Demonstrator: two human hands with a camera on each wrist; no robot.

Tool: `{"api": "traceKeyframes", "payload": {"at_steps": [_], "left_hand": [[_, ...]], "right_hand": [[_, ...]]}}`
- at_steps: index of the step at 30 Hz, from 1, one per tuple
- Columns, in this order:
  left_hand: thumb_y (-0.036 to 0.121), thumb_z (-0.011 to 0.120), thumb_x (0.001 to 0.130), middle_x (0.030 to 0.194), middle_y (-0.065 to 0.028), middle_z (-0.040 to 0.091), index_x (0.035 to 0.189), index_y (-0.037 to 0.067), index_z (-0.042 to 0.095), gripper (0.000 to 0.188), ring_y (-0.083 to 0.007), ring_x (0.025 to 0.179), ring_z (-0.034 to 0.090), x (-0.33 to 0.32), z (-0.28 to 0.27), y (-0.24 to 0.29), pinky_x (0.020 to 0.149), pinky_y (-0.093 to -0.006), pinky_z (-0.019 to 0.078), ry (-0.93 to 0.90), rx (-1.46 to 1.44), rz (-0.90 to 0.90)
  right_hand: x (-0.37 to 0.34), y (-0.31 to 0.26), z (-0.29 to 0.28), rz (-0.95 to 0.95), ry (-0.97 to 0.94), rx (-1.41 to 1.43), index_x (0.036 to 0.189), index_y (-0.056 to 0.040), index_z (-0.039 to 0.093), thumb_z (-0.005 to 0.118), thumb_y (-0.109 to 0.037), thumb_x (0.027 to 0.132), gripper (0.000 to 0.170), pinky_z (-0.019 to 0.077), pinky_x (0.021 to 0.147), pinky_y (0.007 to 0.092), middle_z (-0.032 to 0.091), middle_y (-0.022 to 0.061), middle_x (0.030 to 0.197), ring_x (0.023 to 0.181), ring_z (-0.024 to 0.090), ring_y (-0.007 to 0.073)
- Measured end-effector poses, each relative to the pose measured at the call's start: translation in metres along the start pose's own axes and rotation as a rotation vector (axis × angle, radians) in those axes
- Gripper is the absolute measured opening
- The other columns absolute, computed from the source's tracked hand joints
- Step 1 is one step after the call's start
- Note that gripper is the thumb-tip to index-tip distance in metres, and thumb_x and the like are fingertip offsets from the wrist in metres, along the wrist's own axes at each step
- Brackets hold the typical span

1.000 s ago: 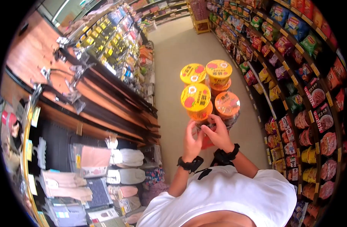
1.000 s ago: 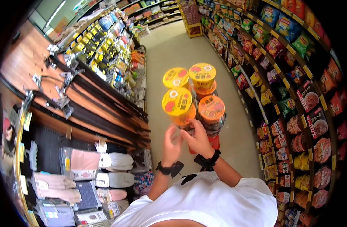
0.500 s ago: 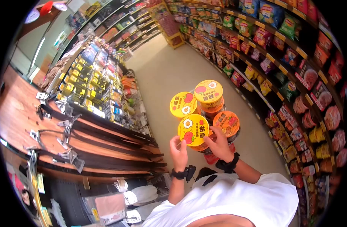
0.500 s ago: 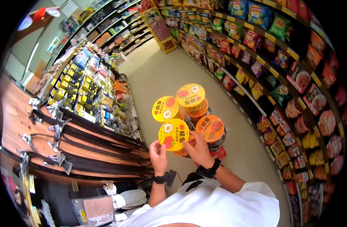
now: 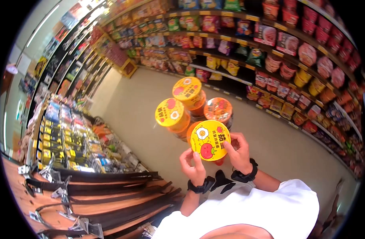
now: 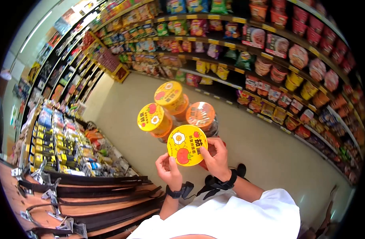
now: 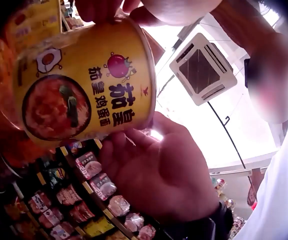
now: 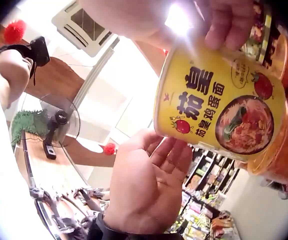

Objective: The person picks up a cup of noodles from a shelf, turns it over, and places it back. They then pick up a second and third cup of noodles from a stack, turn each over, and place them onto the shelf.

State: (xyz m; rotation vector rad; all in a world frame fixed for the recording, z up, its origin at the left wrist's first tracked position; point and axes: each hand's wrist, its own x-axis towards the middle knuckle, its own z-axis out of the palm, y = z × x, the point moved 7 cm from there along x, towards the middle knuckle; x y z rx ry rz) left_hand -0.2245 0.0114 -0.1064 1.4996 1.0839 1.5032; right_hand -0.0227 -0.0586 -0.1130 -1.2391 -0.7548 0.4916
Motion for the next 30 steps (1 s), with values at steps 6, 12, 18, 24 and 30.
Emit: {"api": "traceKeyframes", "payload": {"at_steps": [6, 12, 18, 24, 30], "left_hand": [[0.009, 0.067, 0.096, 0.11, -0.008, 0.067, 0.116, 0.001, 0.059, 0.023, -0.0115, 0.092, 0.062, -0.036, 0.08, 0.032, 0.084, -0.0278, 0.0505, -0.264, -0.15, 0.004], [0.004, 0.069, 0.094, 0.1, -0.0052, 0.069, 0.11, 0.001, 0.061, 0.018, -0.0092, 0.08, 0.063, -0.123, 0.197, 0.073, 0.072, -0.024, 0.0519, -0.448, -0.205, 0.056], [0.0, 0.072, 0.092, 0.098, -0.0048, 0.067, 0.11, 0.002, 0.061, 0.02, -0.0086, 0.086, 0.064, -0.256, 0.305, 0.114, 0.077, -0.0227, 0.0532, -0.719, -0.345, -0.057], [-0.001, 0.071, 0.092, 0.099, -0.0055, 0.067, 0.109, 0.002, 0.059, 0.021, -0.0086, 0.087, 0.065, -0.336, 0.38, 0.127, 0.078, -0.022, 0.0533, -0.91, -0.374, -0.223], [-0.001, 0.07, 0.093, 0.098, -0.0054, 0.067, 0.108, 0.002, 0.058, 0.02, -0.0085, 0.084, 0.064, -0.395, 0.47, 0.138, 0.075, -0.0221, 0.0532, -1.125, -0.419, -0.229]], "right_hand": [[-0.027, -0.025, -0.108, 0.035, 0.246, -0.091, 0.111, 0.0044, 0.065, 0.07, -0.003, 0.093, 0.021, 0.0526, 0.074, 0.0245, 0.062, 0.0071, 0.11, 0.087, 0.064, 0.0099], [-0.063, -0.062, -0.261, -0.074, 0.475, -0.173, 0.112, 0.0017, 0.066, 0.071, -0.004, 0.093, 0.021, 0.0512, 0.074, 0.0237, 0.063, 0.0069, 0.11, 0.084, 0.062, 0.0093], [-0.127, -0.091, -0.419, -0.162, 0.837, -0.205, 0.108, 0.0009, 0.067, 0.071, -0.005, 0.093, 0.017, 0.0499, 0.071, 0.0233, 0.064, 0.0051, 0.103, 0.081, 0.06, 0.0078], [-0.162, -0.104, -0.518, -0.144, 0.957, -0.293, 0.105, 0.0007, 0.068, 0.072, -0.005, 0.093, 0.014, 0.0479, 0.069, 0.0227, 0.063, 0.0048, 0.101, 0.077, 0.057, 0.0071], [-0.182, -0.088, -0.602, -0.096, 1.127, -0.241, 0.106, 0.0004, 0.067, 0.07, -0.005, 0.094, 0.014, 0.0481, 0.07, 0.0241, 0.062, 0.0052, 0.102, 0.078, 0.057, 0.0084]]}}
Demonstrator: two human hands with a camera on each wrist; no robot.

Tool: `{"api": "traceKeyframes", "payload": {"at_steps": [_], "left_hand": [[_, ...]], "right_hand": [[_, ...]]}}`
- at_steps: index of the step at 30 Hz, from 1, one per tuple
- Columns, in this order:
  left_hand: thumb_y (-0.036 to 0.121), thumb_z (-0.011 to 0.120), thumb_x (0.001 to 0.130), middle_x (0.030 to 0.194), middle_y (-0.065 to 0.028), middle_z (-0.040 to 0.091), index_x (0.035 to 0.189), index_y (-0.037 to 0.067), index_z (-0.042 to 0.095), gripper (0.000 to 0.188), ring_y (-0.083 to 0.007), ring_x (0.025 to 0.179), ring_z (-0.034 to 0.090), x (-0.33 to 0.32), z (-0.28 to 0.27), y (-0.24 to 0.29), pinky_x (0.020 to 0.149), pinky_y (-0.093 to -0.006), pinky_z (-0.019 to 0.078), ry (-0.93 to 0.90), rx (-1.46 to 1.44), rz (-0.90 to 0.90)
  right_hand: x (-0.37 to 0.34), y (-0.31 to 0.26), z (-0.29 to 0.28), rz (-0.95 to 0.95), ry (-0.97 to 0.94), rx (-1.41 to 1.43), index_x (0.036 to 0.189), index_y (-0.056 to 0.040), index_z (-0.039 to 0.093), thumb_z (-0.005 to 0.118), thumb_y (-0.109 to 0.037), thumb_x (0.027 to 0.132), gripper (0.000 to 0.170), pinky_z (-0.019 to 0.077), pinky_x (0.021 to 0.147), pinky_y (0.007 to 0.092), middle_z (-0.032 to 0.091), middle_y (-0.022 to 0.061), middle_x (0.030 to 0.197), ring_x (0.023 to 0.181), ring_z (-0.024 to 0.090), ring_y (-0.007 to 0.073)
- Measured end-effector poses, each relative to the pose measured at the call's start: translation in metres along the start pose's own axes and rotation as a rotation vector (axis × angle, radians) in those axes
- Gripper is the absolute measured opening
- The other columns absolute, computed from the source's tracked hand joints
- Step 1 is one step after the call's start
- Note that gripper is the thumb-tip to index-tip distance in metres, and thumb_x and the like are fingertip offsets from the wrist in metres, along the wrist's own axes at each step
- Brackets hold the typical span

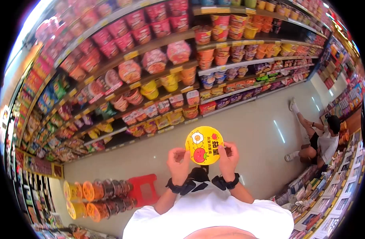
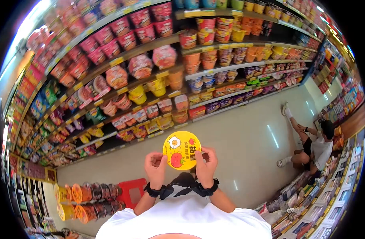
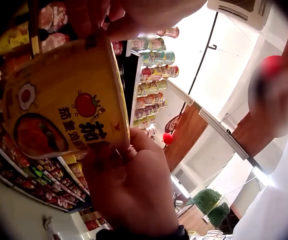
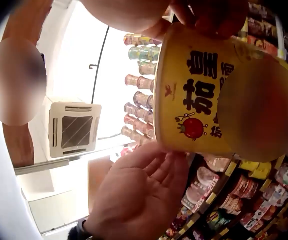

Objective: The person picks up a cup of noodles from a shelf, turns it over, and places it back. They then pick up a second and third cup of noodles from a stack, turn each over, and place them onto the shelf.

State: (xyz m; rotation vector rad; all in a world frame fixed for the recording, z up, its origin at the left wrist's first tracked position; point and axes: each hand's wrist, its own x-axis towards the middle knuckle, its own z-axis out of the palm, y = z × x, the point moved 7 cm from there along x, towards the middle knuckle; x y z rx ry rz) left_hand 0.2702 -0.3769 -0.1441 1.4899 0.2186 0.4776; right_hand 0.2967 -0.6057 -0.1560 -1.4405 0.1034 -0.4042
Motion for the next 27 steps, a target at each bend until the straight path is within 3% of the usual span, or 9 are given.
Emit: {"api": "traceKeyframes", "payload": {"at_steps": [2, 10, 12, 13, 16, 20, 22, 27], "left_hand": [[0.002, 0.074, 0.091, 0.098, -0.0072, 0.069, 0.107, 0.0, 0.061, 0.021, -0.0121, 0.088, 0.067, 0.026, 0.031, -0.016, 0.081, -0.027, 0.0552, -0.037, 0.062, -0.054], [0.003, 0.074, 0.091, 0.097, -0.008, 0.069, 0.107, -0.001, 0.062, 0.021, -0.0127, 0.088, 0.067, 0.143, 0.199, -0.032, 0.081, -0.0282, 0.0566, -0.232, -0.098, -0.012], [0.002, 0.071, 0.093, 0.1, -0.0058, 0.066, 0.111, 0.003, 0.058, 0.022, -0.0109, 0.091, 0.064, 0.167, 0.248, -0.024, 0.082, -0.0252, 0.0529, -0.367, -0.119, 0.093], [0.003, 0.073, 0.092, 0.103, -0.0099, 0.069, 0.112, -0.002, 0.062, 0.023, -0.0141, 0.092, 0.068, 0.175, 0.268, -0.027, 0.085, -0.0292, 0.0568, -0.401, -0.124, 0.104], [0.003, 0.07, 0.094, 0.107, -0.0117, 0.069, 0.113, -0.003, 0.062, 0.022, -0.0156, 0.097, 0.069, 0.2, 0.321, -0.021, 0.087, -0.0302, 0.0571, -0.519, -0.158, 0.114], [0.003, 0.069, 0.094, 0.111, -0.0129, 0.069, 0.115, -0.003, 0.062, 0.022, -0.0175, 0.1, 0.069, 0.218, 0.38, -0.023, 0.089, -0.0312, 0.057, -0.563, -0.163, 0.192], [0.002, 0.068, 0.094, 0.112, -0.0132, 0.069, 0.116, -0.003, 0.061, 0.023, -0.0188, 0.099, 0.069, 0.231, 0.409, -0.038, 0.089, -0.0319, 0.0572, -0.551, -0.124, 0.15], [0.001, 0.068, 0.094, 0.121, -0.0148, 0.065, 0.117, -0.003, 0.061, 0.025, -0.0203, 0.107, 0.067, 0.255, 0.493, -0.055, 0.091, -0.0325, 0.0566, -0.536, -0.191, 0.11]], "right_hand": [[0.029, 0.012, -0.013, -0.021, 0.047, -0.001, 0.105, 0.0006, 0.066, 0.07, -0.005, 0.094, 0.013, 0.0481, 0.07, 0.0243, 0.062, 0.0051, 0.102, 0.078, 0.057, 0.0083], [0.197, -0.006, -0.062, -0.101, 0.208, -0.132, 0.107, -0.0006, 0.065, 0.069, -0.005, 0.095, 0.014, 0.0472, 0.067, 0.0238, 0.064, 0.0027, 0.096, 0.074, 0.056, 0.0078], [0.235, -0.019, -0.074, -0.181, 0.262, -0.138, 0.107, -0.0006, 0.065, 0.068, -0.005, 0.095, 0.013, 0.0466, 0.067, 0.0234, 0.064, 0.0021, 0.093, 0.074, 0.055, 0.0078], [0.25, -0.02, -0.086, -0.179, 0.297, -0.149, 0.107, -0.0006, 0.065, 0.068, -0.005, 0.096, 0.013, 0.0465, 0.067, 0.0234, 0.064, 0.0014, 0.091, 0.073, 0.054, 0.0072], [0.287, -0.019, -0.107, -0.155, 0.399, -0.138, 0.107, -0.0007, 0.065, 0.068, -0.006, 0.096, 0.013, 0.046, 0.066, 0.0231, 0.063, 0.0001, 0.089, 0.073, 0.054, 0.0058], [0.326, 0.008, -0.139, -0.087, 0.474, -0.151, 0.107, -0.0007, 0.065, 0.069, -0.009, 0.096, 0.014, 0.0446, 0.065, 0.0217, 0.064, -0.001, 0.086, 0.072, 0.053, 0.0039], [0.355, 0.015, -0.149, -0.046, 0.459, -0.148, 0.108, -0.0004, 0.065, 0.07, -0.009, 0.096, 0.016, 0.0435, 0.064, 0.0212, 0.064, -0.0005, 0.085, 0.072, 0.054, 0.0041], [0.449, 0.013, -0.177, -0.073, 0.43, -0.022, 0.112, 0.0012, 0.064, 0.069, -0.008, 0.097, 0.019, 0.0492, 0.075, 0.0228, 0.067, 0.0031, 0.097, 0.085, 0.061, 0.0072]]}}
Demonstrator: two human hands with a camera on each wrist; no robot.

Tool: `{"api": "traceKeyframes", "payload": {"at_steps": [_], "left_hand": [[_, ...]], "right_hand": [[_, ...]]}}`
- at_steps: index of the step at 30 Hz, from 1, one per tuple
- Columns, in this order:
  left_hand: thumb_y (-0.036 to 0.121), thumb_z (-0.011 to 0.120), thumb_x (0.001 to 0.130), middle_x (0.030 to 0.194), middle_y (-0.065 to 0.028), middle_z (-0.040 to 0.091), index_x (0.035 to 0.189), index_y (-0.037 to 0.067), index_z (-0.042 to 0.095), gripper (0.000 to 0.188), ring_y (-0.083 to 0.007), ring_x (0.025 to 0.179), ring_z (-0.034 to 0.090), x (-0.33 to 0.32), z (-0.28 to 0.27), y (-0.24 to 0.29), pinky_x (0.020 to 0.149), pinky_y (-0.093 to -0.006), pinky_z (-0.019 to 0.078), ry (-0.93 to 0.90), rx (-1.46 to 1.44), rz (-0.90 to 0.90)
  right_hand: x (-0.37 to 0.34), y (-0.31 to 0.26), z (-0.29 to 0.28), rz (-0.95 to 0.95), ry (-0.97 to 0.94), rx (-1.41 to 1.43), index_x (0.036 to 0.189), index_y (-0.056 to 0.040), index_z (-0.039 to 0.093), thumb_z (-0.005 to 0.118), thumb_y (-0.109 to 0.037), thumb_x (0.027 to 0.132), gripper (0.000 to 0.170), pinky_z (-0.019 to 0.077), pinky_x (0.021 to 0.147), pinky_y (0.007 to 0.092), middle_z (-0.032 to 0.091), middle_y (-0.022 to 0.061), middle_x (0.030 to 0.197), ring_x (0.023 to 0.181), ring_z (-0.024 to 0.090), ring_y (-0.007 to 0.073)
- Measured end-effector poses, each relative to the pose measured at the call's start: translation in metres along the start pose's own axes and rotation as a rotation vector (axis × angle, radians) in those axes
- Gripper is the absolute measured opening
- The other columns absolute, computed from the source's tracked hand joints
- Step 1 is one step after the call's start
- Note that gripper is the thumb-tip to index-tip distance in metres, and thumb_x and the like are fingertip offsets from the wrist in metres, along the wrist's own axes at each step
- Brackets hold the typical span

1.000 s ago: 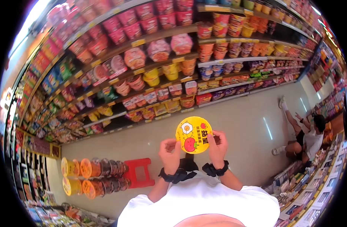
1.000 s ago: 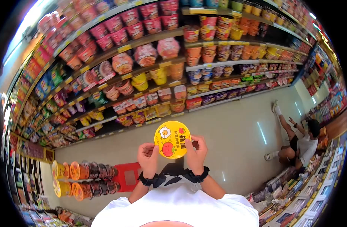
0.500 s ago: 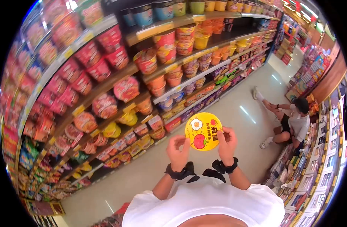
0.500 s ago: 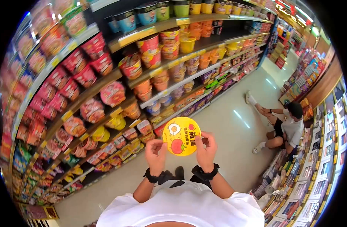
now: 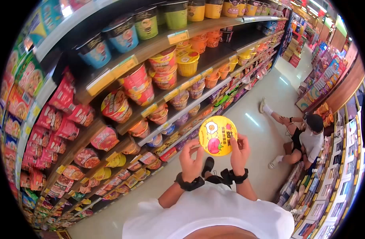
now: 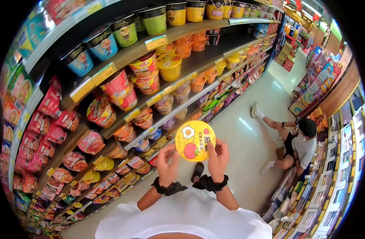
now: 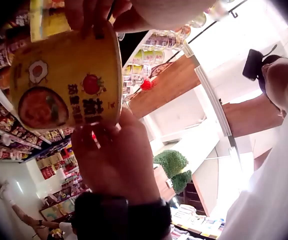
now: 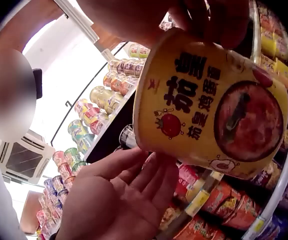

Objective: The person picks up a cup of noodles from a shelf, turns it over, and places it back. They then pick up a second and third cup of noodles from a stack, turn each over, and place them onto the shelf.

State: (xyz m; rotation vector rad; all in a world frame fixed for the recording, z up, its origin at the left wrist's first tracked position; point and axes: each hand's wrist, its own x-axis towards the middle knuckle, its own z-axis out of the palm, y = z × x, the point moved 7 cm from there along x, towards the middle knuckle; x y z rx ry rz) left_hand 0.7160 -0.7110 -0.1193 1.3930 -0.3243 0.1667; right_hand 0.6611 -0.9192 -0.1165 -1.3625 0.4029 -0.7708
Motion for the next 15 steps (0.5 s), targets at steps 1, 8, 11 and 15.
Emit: {"api": "traceKeyframes", "payload": {"at_steps": [1, 8, 11, 15], "left_hand": [[0.001, 0.067, 0.094, 0.125, -0.0157, 0.063, 0.119, -0.002, 0.06, 0.026, -0.0207, 0.112, 0.065, 0.015, 0.014, 0.001, 0.092, -0.0326, 0.0563, -0.017, -0.015, 0.024], [-0.005, 0.064, 0.093, 0.144, -0.0184, 0.046, 0.134, 0.0, 0.045, 0.045, -0.0257, 0.131, 0.052, 0.125, 0.078, -0.009, 0.107, -0.0405, 0.0466, -0.032, 0.069, 0.238], [-0.006, 0.063, 0.093, 0.144, -0.019, 0.047, 0.135, 0.0, 0.043, 0.046, -0.0271, 0.134, 0.049, 0.161, 0.087, 0.002, 0.111, -0.0436, 0.0425, 0.088, 0.087, 0.281], [-0.007, 0.062, 0.094, 0.145, -0.0193, 0.045, 0.136, 0.003, 0.041, 0.048, -0.0292, 0.135, 0.048, 0.208, 0.092, -0.006, 0.113, -0.0459, 0.0399, 0.135, 0.091, 0.364]], "right_hand": [[0.022, -0.004, 0.002, -0.03, -0.004, 0.02, 0.114, 0.0014, 0.064, 0.068, -0.009, 0.098, 0.019, 0.0501, 0.079, 0.0235, 0.068, 0.0039, 0.1, 0.089, 0.062, 0.0085], [0.18, -0.01, 0.056, -0.13, -0.351, 0.178, 0.139, 0.002, 0.05, 0.073, -0.007, 0.091, 0.054, 0.0463, 0.103, 0.0349, 0.056, 0.0119, 0.135, 0.12, 0.056, 0.0188], [0.222, -0.029, 0.093, -0.052, -0.543, 0.361, 0.154, 0.0018, 0.032, 0.081, -0.01, 0.083, 0.088, 0.0373, 0.115, 0.0384, 0.046, 0.0127, 0.15, 0.138, 0.045, 0.0222], [0.265, -0.019, 0.136, -0.027, -0.751, 0.464, 0.16, 0.0013, 0.023, 0.088, -0.016, 0.075, 0.108, 0.0307, 0.119, 0.038, 0.039, 0.0147, 0.157, 0.145, 0.039, 0.0244]]}}
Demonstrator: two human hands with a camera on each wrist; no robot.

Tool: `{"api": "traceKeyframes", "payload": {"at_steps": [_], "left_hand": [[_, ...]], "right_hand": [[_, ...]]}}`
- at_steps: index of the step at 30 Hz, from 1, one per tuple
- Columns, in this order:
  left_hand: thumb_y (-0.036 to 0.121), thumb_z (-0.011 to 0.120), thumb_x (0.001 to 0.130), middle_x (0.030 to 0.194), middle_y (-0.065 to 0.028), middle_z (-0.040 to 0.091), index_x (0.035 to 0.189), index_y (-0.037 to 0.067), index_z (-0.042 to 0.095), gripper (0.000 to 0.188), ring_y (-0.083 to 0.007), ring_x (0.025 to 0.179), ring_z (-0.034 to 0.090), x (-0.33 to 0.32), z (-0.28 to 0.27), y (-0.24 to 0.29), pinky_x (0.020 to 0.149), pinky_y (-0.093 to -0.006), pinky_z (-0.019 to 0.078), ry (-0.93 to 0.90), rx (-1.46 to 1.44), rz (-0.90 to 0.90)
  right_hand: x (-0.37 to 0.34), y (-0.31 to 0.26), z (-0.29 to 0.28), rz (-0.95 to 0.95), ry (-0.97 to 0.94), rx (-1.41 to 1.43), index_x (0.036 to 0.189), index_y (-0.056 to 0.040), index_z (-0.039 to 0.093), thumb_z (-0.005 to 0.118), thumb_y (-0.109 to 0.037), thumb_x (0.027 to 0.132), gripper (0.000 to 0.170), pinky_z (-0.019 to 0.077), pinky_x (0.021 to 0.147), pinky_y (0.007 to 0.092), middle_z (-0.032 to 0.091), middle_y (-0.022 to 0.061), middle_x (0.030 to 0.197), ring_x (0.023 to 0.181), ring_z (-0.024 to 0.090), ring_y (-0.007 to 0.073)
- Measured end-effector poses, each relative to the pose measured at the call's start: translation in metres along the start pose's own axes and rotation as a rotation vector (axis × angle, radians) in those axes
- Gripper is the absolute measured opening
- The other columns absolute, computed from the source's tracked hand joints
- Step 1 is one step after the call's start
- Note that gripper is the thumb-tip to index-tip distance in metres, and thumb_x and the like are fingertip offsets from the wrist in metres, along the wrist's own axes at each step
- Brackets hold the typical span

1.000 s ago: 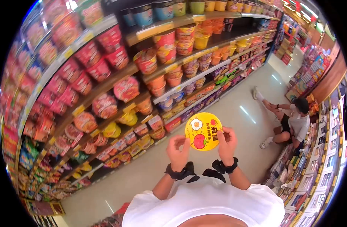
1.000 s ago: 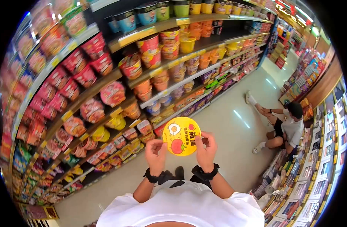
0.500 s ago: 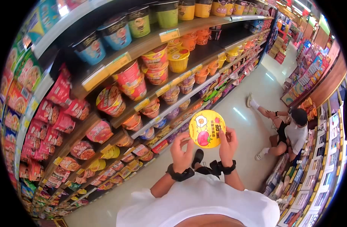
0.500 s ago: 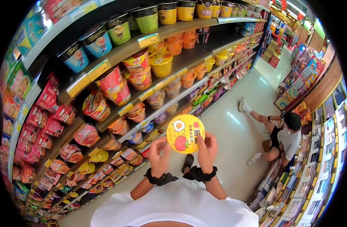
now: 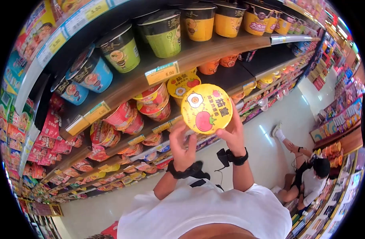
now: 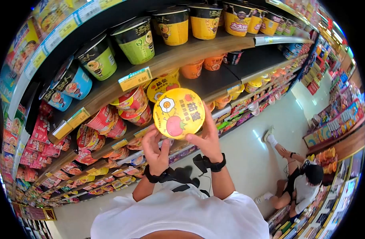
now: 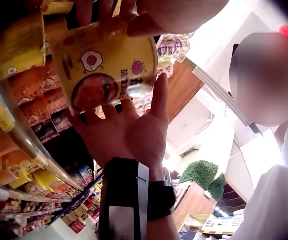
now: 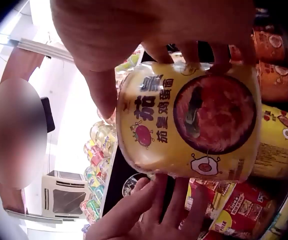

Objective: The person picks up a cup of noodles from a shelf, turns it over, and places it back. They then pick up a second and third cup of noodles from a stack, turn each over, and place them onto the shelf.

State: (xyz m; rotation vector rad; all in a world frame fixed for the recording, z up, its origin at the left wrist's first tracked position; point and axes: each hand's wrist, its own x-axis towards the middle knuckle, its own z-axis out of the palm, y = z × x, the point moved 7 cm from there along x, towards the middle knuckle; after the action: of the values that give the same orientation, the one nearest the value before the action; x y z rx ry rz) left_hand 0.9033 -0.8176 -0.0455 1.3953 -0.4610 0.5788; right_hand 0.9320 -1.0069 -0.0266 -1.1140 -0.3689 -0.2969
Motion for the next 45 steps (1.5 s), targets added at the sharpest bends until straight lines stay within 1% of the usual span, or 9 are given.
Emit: {"api": "traceKeyframes", "payload": {"at_steps": [8, 13, 23, 26, 27, 32, 35, 38, 45], "left_hand": [[-0.005, 0.063, 0.091, 0.155, -0.0205, 0.031, 0.134, 0.004, 0.042, 0.049, -0.0318, 0.143, 0.038, 0.059, 0.027, -0.033, 0.118, -0.0475, 0.0313, 0.162, 0.113, 0.172], [-0.002, 0.062, 0.092, 0.158, -0.0235, 0.029, 0.143, 0.002, 0.038, 0.057, -0.0357, 0.149, 0.029, 0.079, 0.034, -0.048, 0.122, -0.048, 0.0215, 0.244, 0.393, 0.217], [0.003, 0.067, 0.091, 0.146, -0.0207, 0.049, 0.137, 0.0, 0.049, 0.049, -0.0339, 0.136, 0.048, 0.076, 0.032, -0.047, 0.113, -0.0424, 0.0383, 0.367, 0.79, -0.02], [0.002, 0.066, 0.093, 0.147, -0.0164, 0.051, 0.138, 0.002, 0.049, 0.048, -0.0272, 0.135, 0.049, 0.047, 0.046, -0.045, 0.11, -0.0394, 0.0424, 0.442, 0.755, -0.108], [0.003, 0.067, 0.092, 0.144, -0.0177, 0.052, 0.137, 0.001, 0.05, 0.047, -0.03, 0.132, 0.052, 0.032, 0.051, -0.045, 0.108, -0.0405, 0.0436, 0.487, 0.714, -0.131], [0.001, 0.067, 0.093, 0.144, -0.0151, 0.053, 0.134, 0.004, 0.053, 0.043, -0.0256, 0.131, 0.053, -0.04, 0.07, -0.027, 0.105, -0.0389, 0.0462, 0.58, 0.773, -0.34], [0.0, 0.066, 0.092, 0.141, -0.014, 0.057, 0.135, 0.004, 0.054, 0.045, -0.0247, 0.126, 0.058, -0.074, 0.068, 0.002, 0.102, -0.0379, 0.0492, 0.656, 0.811, -0.38], [-0.001, 0.065, 0.091, 0.135, -0.0129, 0.061, 0.136, 0.003, 0.054, 0.047, -0.0233, 0.12, 0.062, -0.106, 0.064, 0.036, 0.099, -0.0361, 0.0513, 0.765, 0.866, -0.403], [-0.008, 0.064, 0.085, 0.119, -0.0161, 0.067, 0.132, 0.001, 0.056, 0.048, -0.0271, 0.11, 0.067, -0.185, 0.045, 0.108, 0.094, -0.0373, 0.053, 0.899, 0.983, -0.259]], "right_hand": [[0.096, 0.03, -0.003, 0.023, -0.208, -0.132, 0.161, 0.0021, 0.019, 0.095, -0.009, 0.064, 0.123, 0.0257, 0.121, 0.0375, 0.036, 0.0142, 0.159, 0.148, 0.034, 0.0237], [0.143, 0.051, 0.003, 0.143, -0.355, -0.193, 0.155, 0.0028, 0.03, 0.091, -0.001, 0.068, 0.106, 0.0307, 0.118, 0.0357, 0.045, 0.0129, 0.152, 0.141, 0.041, 0.0222], [0.165, 0.099, -0.003, -0.03, -0.489, -0.528, 0.144, 0.0032, 0.046, 0.084, 0.0, 0.077, 0.077, 0.0437, 0.109, 0.0349, 0.055, 0.0145, 0.141, 0.129, 0.055, 0.0215], [0.154, 0.078, -0.005, -0.087, -0.493, -0.487, 0.15, 0.0025, 0.041, 0.084, -0.002, 0.077, 0.086, 0.0424, 0.111, 0.0349, 0.052, 0.0177, 0.146, 0.131, 0.054, 0.023], [0.151, 0.093, -0.01, -0.023, -0.52, -0.385, 0.151, 0.0024, 0.037, 0.085, -0.011, 0.074, 0.092, 0.0403, 0.113, 0.0404, 0.047, 0.0265, 0.15, 0.139, 0.047, 0.0396], [0.118, 0.072, -0.013, -0.099, -0.432, -0.439, 0.146, 0.0012, 0.044, 0.082, -0.009, 0.079, 0.078, 0.0405, 0.112, 0.0401, 0.048, 0.0226, 0.15, 0.139, 0.047, 0.0363], [0.076, 0.065, -0.008, -0.04, -0.363, -0.227, 0.132, -0.0011, 0.055, 0.077, -0.007, 0.086, 0.052, 0.0477, 0.097, 0.036, 0.059, 0.0154, 0.132, 0.116, 0.059, 0.0235], [0.004, 0.077, 0.028, 0.287, -0.719, -0.081, 0.129, -0.0006, 0.058, 0.078, -0.009, 0.086, 0.048, 0.05, 0.094, 0.0359, 0.064, 0.0143, 0.123, 0.108, 0.063, 0.0237], [-0.131, 0.026, 0.106, 0.199, -1.212, 0.062, 0.123, 0.0012, 0.061, 0.075, -0.007, 0.086, 0.041, 0.055, 0.087, 0.0355, 0.067, 0.0151, 0.117, 0.099, 0.069, 0.0245]]}}
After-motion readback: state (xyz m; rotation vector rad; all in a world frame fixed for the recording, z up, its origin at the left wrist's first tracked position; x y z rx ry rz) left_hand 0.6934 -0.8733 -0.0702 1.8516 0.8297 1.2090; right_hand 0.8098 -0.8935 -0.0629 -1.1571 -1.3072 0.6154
